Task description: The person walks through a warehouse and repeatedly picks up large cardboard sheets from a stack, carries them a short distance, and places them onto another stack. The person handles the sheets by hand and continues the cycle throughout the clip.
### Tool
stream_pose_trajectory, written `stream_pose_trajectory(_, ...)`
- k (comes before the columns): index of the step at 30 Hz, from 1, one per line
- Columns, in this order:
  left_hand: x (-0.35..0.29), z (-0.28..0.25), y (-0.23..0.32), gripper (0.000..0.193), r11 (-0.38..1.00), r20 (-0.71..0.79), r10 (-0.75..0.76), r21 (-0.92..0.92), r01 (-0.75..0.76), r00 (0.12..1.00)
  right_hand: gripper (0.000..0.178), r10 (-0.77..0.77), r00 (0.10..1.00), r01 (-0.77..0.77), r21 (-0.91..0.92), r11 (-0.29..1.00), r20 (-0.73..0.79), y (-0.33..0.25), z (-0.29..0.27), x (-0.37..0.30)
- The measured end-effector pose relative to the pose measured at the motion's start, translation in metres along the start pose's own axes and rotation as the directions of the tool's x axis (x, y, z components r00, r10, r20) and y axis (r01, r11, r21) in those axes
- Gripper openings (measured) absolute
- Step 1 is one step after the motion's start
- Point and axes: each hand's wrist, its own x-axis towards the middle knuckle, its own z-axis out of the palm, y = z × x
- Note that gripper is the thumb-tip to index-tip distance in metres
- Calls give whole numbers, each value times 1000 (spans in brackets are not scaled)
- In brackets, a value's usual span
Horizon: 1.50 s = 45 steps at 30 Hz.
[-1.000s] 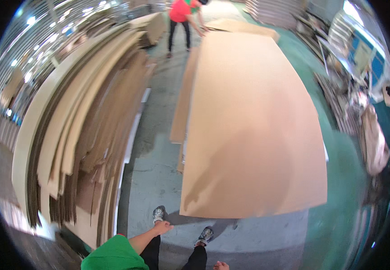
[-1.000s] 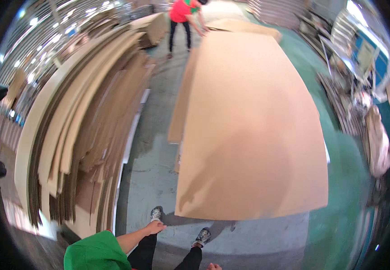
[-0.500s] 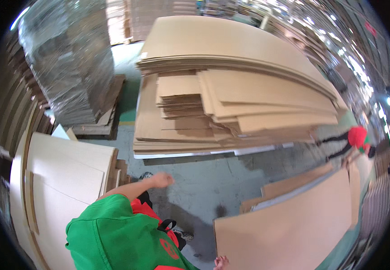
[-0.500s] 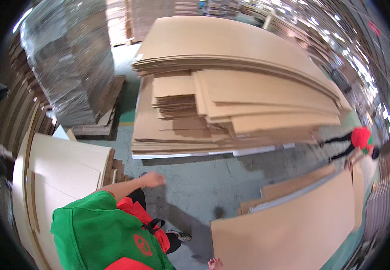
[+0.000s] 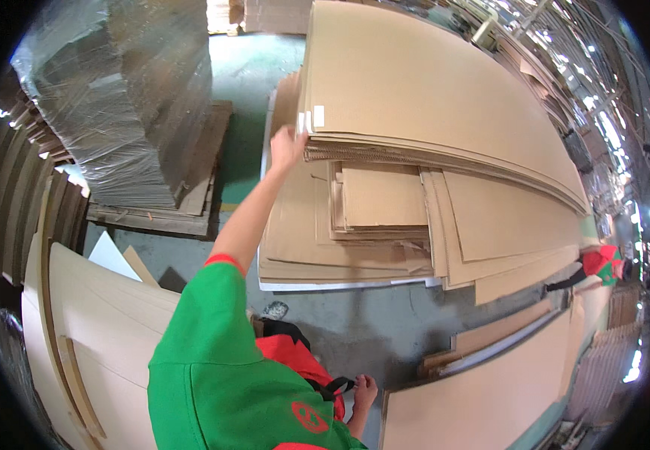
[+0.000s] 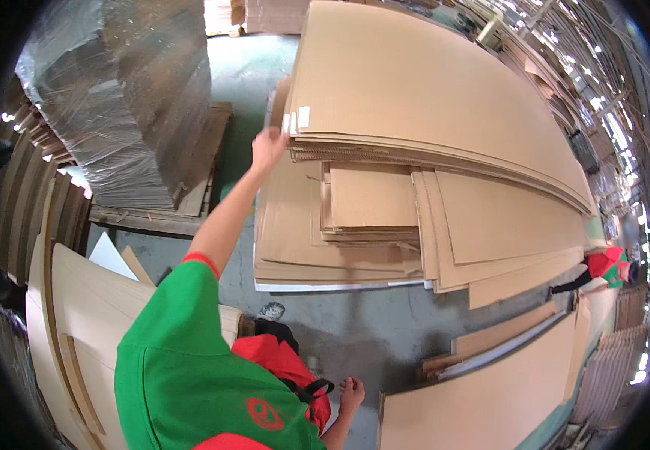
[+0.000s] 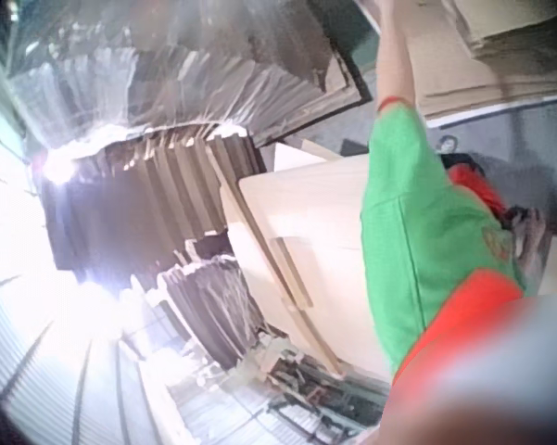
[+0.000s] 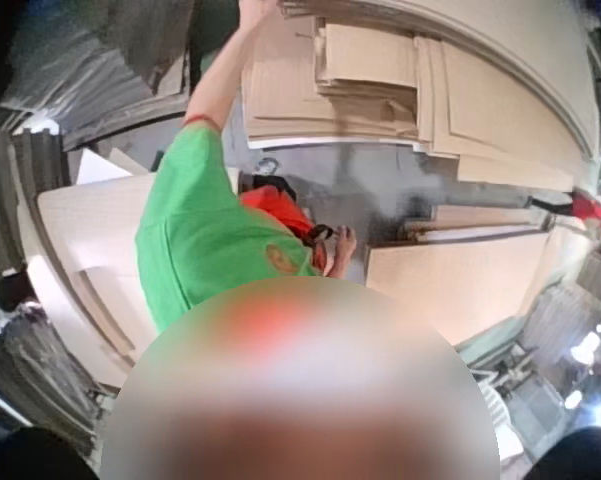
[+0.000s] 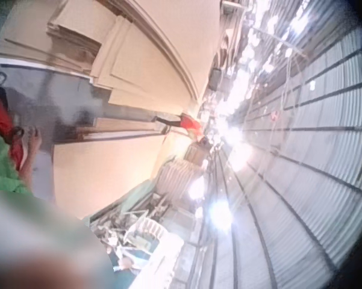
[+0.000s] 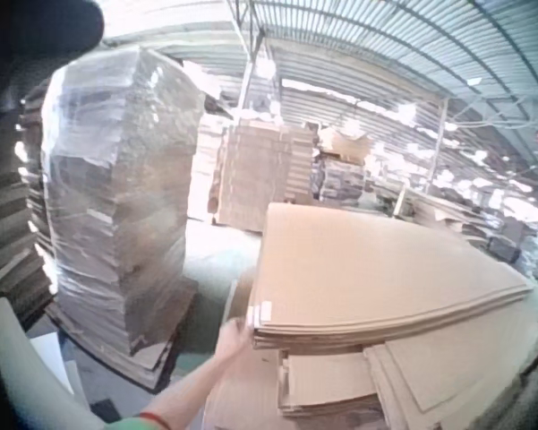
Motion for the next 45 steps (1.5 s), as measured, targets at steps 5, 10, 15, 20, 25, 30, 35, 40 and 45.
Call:
stream_pose_trajectory(5,82,29,19,54,929,149,-354,170,329,923,27,382,873,-301,283,911,-302,3,-45,-28)
stream_pose_trajectory(10,103,24,24,50,846,324,-526,107,522,787,26,497,833,-383,395,835,-243,56,-43,-66)
stream_pose_trajectory(15,111,30,15,52,524,503,-548,-416,743,668,25,575,814,-499,407,765,-81,91,-12,-102)
stream_pose_trajectory(20,116,43,10,65,860,349,-509,188,474,787,25,576,815,-536,298,790,-61,89,5,-125)
stream_pose_trajectory(25,114,50,8,63,911,393,-351,354,212,850,25,553,831,-517,289,806,-55,83,11,-127)
stream_pose_trajectory(30,132,31,23,62,601,547,-567,-236,764,615,25,546,837,-517,277,810,-33,77,14,-127)
stream_pose_trajectory(35,132,32,37,52,645,496,-481,-358,675,723,25,528,845,-511,167,843,-80,84,5,-129)
stream_pose_trajectory(40,116,42,40,44,626,530,-359,-473,620,768,14,506,862,-360,668,651,-27,104,-21,-115)
stream_pose_trajectory(45,63,29,76,51,566,661,-257,-488,664,705,17,457,843,-260,530,807,-283,46,-68,-70)
